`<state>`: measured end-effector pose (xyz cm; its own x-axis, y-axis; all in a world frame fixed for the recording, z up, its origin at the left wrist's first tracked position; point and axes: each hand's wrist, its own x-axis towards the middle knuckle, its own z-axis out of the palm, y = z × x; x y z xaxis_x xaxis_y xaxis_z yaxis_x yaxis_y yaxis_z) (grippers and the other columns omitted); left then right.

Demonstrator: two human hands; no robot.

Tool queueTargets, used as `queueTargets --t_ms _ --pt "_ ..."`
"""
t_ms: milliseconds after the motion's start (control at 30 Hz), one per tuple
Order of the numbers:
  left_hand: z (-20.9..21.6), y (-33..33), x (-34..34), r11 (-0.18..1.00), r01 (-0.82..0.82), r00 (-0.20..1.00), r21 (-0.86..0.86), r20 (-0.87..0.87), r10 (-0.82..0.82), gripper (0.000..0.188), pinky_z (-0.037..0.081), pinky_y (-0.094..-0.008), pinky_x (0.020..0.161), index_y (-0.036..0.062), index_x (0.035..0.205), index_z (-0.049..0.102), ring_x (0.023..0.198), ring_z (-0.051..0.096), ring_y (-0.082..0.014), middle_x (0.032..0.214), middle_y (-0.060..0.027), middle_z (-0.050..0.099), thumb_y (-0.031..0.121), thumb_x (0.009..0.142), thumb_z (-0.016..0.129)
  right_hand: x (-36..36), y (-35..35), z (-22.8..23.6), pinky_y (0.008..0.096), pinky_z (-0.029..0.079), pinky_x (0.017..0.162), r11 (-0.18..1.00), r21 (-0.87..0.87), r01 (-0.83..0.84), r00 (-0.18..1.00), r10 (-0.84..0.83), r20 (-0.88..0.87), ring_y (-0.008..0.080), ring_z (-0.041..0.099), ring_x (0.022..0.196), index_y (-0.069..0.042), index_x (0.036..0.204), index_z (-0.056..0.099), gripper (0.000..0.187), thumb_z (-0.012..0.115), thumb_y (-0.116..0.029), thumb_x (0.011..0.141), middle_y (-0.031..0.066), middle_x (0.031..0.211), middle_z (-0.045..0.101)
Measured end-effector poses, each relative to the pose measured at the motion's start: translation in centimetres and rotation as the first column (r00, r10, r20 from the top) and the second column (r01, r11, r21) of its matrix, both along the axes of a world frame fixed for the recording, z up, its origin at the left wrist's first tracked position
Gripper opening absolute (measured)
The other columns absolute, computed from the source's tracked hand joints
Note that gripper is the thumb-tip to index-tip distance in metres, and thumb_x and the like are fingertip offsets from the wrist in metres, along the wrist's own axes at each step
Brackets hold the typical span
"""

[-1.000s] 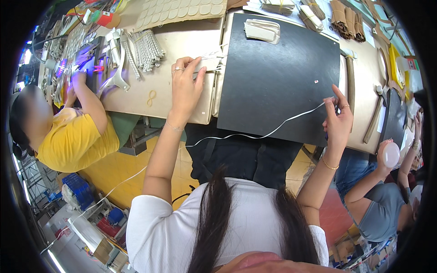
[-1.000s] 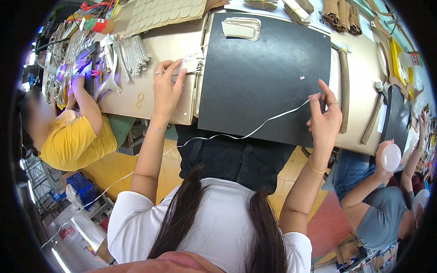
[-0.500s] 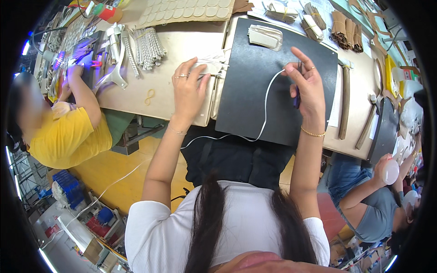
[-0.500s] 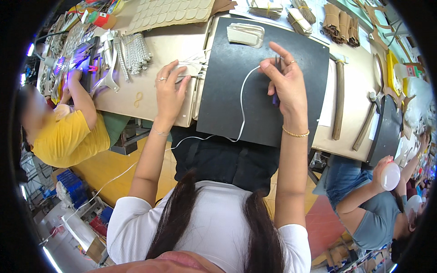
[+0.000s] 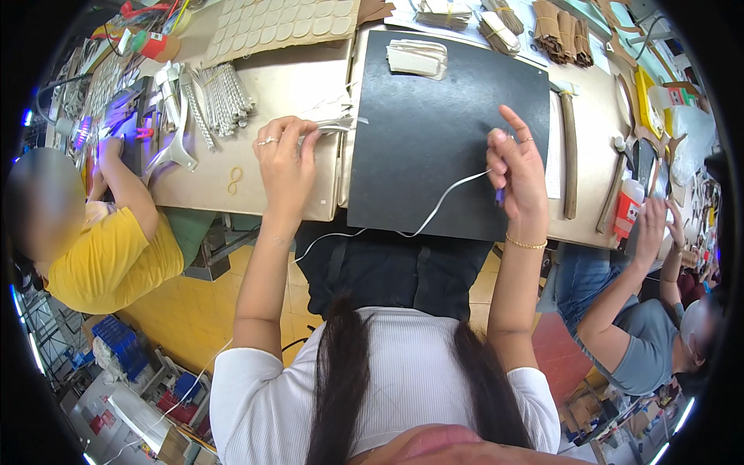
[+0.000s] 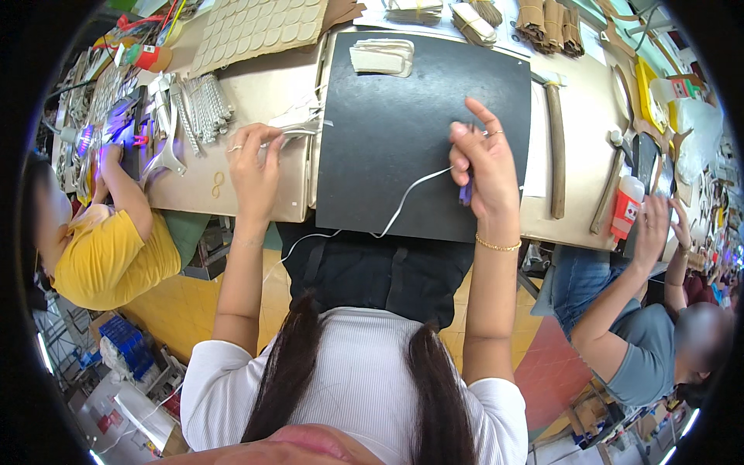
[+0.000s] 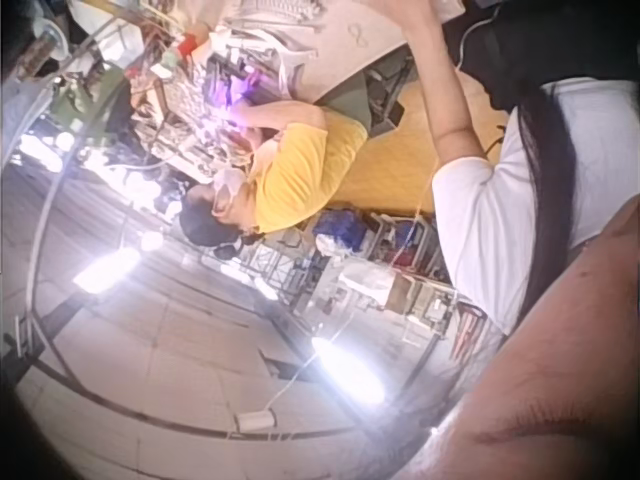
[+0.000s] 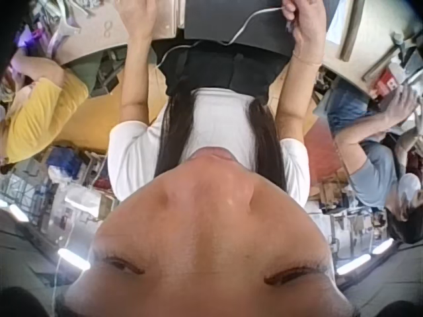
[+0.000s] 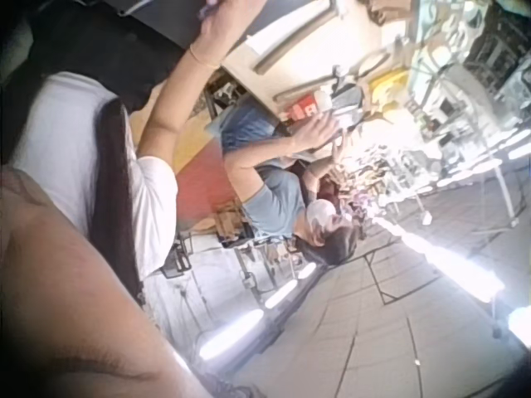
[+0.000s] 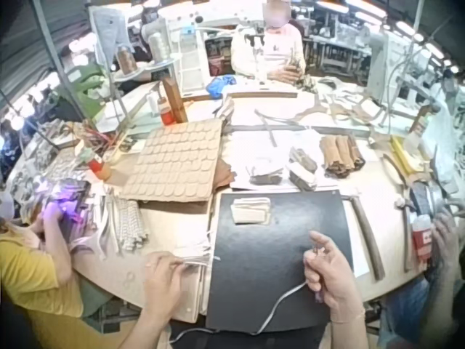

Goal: The person sits at a workbench and repeatedly sews white fabric pieces using a needle and thread. They pull the thread through the fabric, tie off the ends, and place the finished pieces into a pile on the table. The process is repeated for multiple identical components.

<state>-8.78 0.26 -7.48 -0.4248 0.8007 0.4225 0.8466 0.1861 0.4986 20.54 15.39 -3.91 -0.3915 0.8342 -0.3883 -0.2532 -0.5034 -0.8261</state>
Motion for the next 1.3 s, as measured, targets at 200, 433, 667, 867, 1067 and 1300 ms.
queueTargets --t_ms 200,433,667,867,1067,1300 --pt "1.6 1.7 -0.6 0.997 0.027 0.999 -0.079 0.028 -0.025 0.009 0.044 -0.0373 0.088 0.0058 0.098 0.073 0.086 0.066 -0.0242 0.093 -0.0073 0.073 0.007 0.090 0.075 -2.2 -2.7 1.0 0.0192 0.032 0.038 0.974 0.037 -0.224 0.934 0.203 0.295 0.0018 0.039 0.048 0.001 0.143 0.049 0.063 0.082 -0.015 0.092 -0.0046 0.071 0.050" --pt "4.8 1.4 3.7 0.934 0.317 0.659 -0.163 0.746 -0.094 0.014 0.052 -0.0266 0.078 0.0016 0.107 0.076 0.087 0.064 -0.0094 0.093 -0.0026 0.073 0.007 0.095 0.073 -2.8 -4.3 1.6 0.0240 0.035 0.057 0.876 0.311 -0.368 0.834 0.164 0.526 0.0035 0.037 0.058 -0.002 0.109 0.076 0.034 0.089 -0.021 0.084 -0.0080 0.064 0.042" --pt "2.1 2.9 8.9 0.876 0.480 0.863 -0.055 0.207 -0.460 0.017 0.047 -0.0413 0.091 0.0043 0.103 0.075 0.096 0.063 -0.0285 0.109 -0.0130 0.069 0.005 0.086 0.077 -1.8 -5.7 0.5 0.0322 0.048 0.066 0.682 0.528 -0.506 0.656 -0.093 0.749 0.0170 0.056 0.070 -0.004 0.106 0.077 0.032 0.088 -0.019 0.080 0.0044 0.078 0.056" --pt "0.1 0.1 10.5 0.875 0.481 0.874 -0.050 -0.048 -0.484 0.032 0.044 -0.0452 0.102 0.0035 0.116 0.073 0.127 0.057 -0.0315 0.131 -0.0112 0.065 0.006 0.084 0.079 -1.6 -5.7 -0.3 0.0376 0.055 0.073 0.706 0.443 -0.553 0.536 -0.106 0.838 0.0263 0.068 0.080 -0.004 0.101 0.077 0.021 0.080 -0.021 0.088 0.0093 0.089 0.065" --pt "-0.4 -0.2 10.1 0.854 0.505 0.851 -0.125 -0.093 -0.517 0.033 0.044 -0.0456 0.101 0.0039 0.117 0.073 0.129 0.056 -0.0306 0.139 -0.0110 0.062 0.008 0.085 0.077 -2.2 -5.4 -0.7 0.0362 0.052 0.070 0.726 0.474 -0.498 0.584 -0.123 0.802 0.0238 0.064 0.074 -0.002 0.095 0.076 0.018 0.078 -0.019 0.090 0.0089 0.084 0.064" --pt "0.3 0.0 10.3 0.852 0.499 0.851 -0.160 -0.095 -0.516 0.035 0.044 -0.0453 0.100 0.0043 0.118 0.071 0.127 0.057 -0.0312 0.139 -0.0124 0.062 0.007 0.084 0.076 -2.6 -4.0 -0.1 0.0381 0.053 0.069 0.788 0.406 -0.463 0.658 -0.002 0.753 0.0281 0.067 0.072 0.002 0.089 0.074 0.020 0.075 -0.018 0.091 0.0142 0.081 0.068"
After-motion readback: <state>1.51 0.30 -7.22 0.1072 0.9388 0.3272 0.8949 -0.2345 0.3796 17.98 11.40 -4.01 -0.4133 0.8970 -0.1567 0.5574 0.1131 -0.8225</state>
